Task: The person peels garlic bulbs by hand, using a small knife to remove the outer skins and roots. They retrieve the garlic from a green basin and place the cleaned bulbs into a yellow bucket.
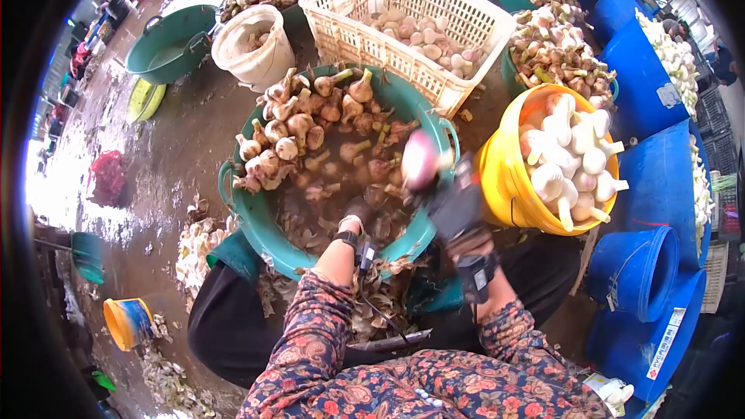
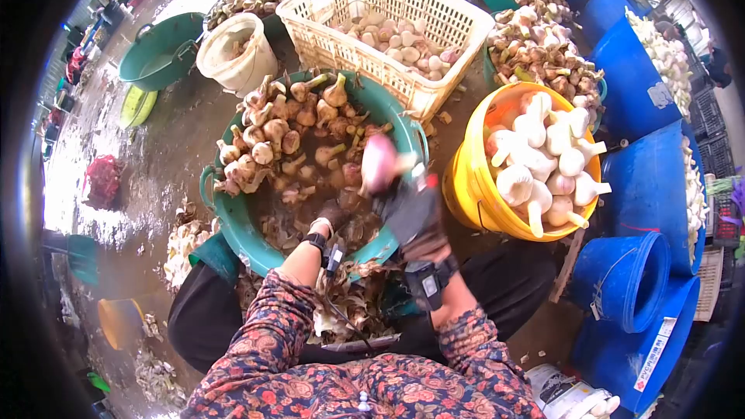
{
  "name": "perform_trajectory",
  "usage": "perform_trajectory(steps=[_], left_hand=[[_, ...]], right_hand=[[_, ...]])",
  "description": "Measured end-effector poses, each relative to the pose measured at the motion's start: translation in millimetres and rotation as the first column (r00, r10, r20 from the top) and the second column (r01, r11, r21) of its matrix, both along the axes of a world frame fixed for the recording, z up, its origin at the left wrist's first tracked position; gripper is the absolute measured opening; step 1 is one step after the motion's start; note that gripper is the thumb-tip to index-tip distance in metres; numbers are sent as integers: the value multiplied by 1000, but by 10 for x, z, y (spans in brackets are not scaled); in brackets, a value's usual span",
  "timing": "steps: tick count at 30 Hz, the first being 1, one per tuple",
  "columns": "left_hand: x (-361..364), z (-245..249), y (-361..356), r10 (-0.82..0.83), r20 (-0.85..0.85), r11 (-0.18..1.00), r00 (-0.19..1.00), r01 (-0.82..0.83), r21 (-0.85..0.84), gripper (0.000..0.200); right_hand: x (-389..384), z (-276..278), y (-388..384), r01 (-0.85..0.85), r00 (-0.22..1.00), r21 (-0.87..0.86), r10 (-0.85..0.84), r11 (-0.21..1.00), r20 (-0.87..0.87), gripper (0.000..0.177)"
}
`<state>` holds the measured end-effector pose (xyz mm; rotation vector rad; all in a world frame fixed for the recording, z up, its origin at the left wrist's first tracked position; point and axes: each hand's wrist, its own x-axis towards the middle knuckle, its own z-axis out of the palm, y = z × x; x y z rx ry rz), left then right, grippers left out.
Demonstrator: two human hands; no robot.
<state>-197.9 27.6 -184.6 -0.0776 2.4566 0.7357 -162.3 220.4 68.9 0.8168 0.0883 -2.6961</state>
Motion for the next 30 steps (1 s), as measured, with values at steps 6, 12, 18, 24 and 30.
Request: perform_trajectory(steps=[6,12,18,24,30], left_hand=[[847,792,-100,-258,255,827,932,76,557,55],[1421,1760,-500,-389,131,921,912,382,79,44],[1459,2047,-864,-370,232,916,900,395,-72,54],[151,1323,-974,-183,-184,933,966,112,-341,64],[-69,-1567,-1579,-667,-255,744,700,638,-198,53]], right_hand=[[117,69,223,-35,954,595,204,803,-219,39],[935,-352,44,-322,934,616,349,719,80,31],[1027,-680,-49,-378,887,757,443,534,131,41],[1052,-755,-229,-423,849,776,504,468,159,43],[986,-872,-267,-429,822,810,545,399,167,47]])
